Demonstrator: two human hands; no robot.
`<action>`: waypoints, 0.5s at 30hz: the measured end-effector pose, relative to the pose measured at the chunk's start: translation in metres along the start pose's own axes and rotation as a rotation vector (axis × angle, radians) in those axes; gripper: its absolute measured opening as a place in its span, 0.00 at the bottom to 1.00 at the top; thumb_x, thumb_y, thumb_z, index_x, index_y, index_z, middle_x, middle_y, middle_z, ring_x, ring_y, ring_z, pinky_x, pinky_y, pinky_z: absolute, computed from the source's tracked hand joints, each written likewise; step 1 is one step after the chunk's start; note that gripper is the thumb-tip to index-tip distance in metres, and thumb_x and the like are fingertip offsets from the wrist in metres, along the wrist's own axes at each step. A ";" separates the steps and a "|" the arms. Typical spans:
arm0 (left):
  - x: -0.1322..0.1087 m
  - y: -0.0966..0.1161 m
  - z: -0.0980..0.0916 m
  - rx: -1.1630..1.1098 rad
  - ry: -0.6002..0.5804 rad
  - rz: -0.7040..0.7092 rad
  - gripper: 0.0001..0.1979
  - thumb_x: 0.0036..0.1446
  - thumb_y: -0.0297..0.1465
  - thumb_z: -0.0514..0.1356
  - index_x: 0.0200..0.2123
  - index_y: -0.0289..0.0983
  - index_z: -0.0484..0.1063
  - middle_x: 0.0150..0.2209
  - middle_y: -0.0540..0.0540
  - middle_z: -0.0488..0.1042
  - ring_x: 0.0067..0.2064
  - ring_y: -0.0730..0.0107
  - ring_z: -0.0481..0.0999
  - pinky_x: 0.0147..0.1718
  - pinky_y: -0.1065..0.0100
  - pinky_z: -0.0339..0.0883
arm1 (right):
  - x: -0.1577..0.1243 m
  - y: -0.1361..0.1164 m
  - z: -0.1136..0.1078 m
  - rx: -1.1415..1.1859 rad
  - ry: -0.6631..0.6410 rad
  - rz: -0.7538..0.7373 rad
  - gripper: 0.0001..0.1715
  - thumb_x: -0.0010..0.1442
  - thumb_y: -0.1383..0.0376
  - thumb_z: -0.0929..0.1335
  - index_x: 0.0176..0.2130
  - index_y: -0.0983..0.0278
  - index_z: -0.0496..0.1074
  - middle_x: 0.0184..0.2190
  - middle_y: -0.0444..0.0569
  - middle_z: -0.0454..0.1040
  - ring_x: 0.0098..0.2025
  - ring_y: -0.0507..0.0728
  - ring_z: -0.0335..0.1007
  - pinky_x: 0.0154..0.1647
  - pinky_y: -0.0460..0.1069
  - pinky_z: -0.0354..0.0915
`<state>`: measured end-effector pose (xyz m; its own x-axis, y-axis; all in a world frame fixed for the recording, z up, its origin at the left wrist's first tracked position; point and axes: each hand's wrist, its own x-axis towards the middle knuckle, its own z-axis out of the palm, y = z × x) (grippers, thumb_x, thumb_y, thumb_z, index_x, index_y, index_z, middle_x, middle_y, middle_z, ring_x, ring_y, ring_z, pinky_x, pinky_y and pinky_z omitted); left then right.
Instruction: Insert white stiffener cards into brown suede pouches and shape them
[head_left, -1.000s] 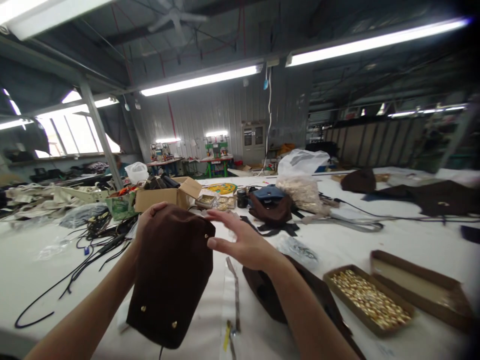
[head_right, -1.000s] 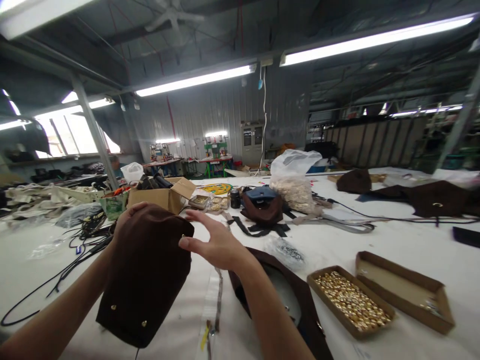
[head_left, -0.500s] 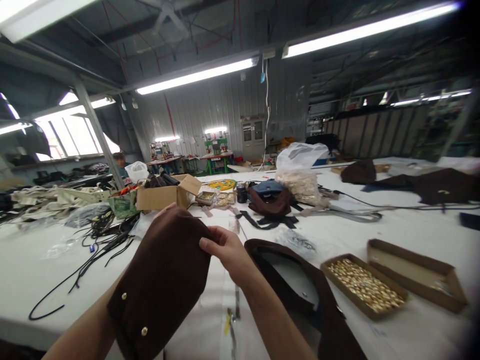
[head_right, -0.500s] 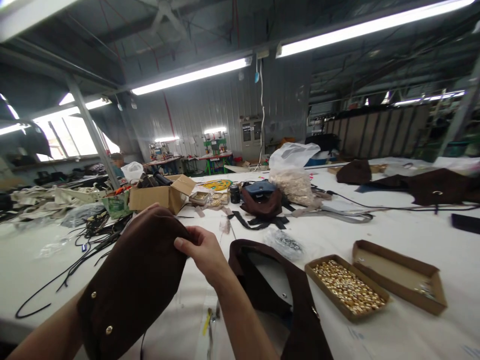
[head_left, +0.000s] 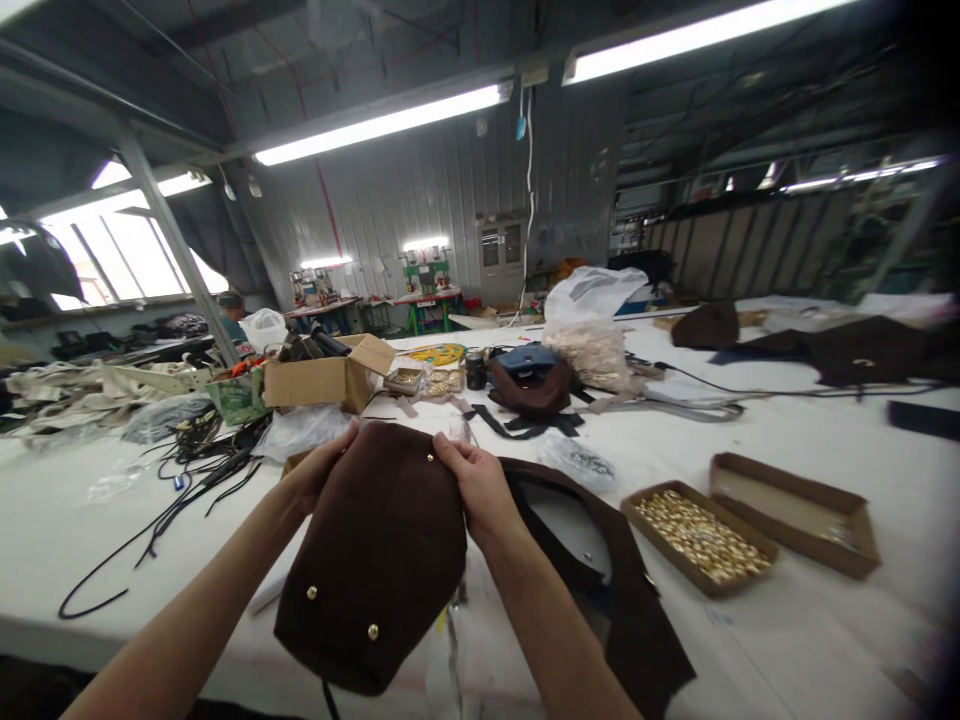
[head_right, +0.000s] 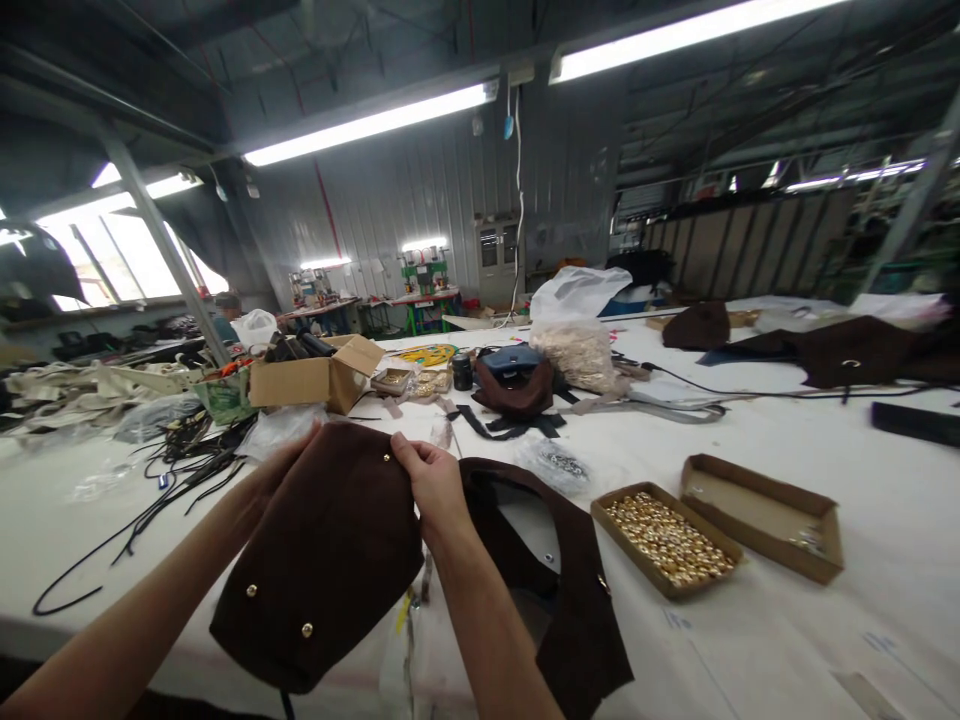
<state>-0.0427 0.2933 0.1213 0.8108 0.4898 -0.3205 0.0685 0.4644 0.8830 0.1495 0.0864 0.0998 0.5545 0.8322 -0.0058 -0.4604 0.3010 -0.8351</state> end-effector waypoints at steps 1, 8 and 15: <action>-0.005 -0.006 -0.003 0.006 0.005 -0.040 0.32 0.68 0.54 0.68 0.58 0.30 0.80 0.51 0.31 0.86 0.52 0.42 0.88 0.58 0.48 0.82 | -0.001 0.000 -0.002 -0.046 0.015 -0.027 0.37 0.47 0.39 0.84 0.40 0.68 0.84 0.36 0.54 0.84 0.35 0.56 0.77 0.39 0.50 0.71; -0.022 -0.026 -0.004 -0.014 0.062 0.003 0.26 0.64 0.37 0.75 0.60 0.32 0.79 0.52 0.32 0.86 0.49 0.45 0.89 0.49 0.55 0.86 | -0.001 0.002 -0.001 -0.352 0.036 -0.198 0.28 0.51 0.46 0.84 0.37 0.67 0.85 0.33 0.51 0.83 0.35 0.53 0.74 0.37 0.47 0.66; -0.014 -0.041 0.005 -0.116 0.173 0.180 0.21 0.67 0.33 0.73 0.61 0.36 0.78 0.48 0.37 0.87 0.43 0.53 0.90 0.42 0.60 0.87 | -0.007 0.010 -0.010 -0.145 -0.093 0.083 0.35 0.58 0.37 0.78 0.40 0.67 0.84 0.39 0.56 0.85 0.39 0.60 0.81 0.46 0.53 0.75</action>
<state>-0.0541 0.2634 0.0918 0.6921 0.6859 -0.2248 -0.1423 0.4350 0.8891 0.1478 0.0785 0.0854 0.4496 0.8926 -0.0325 -0.3933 0.1652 -0.9044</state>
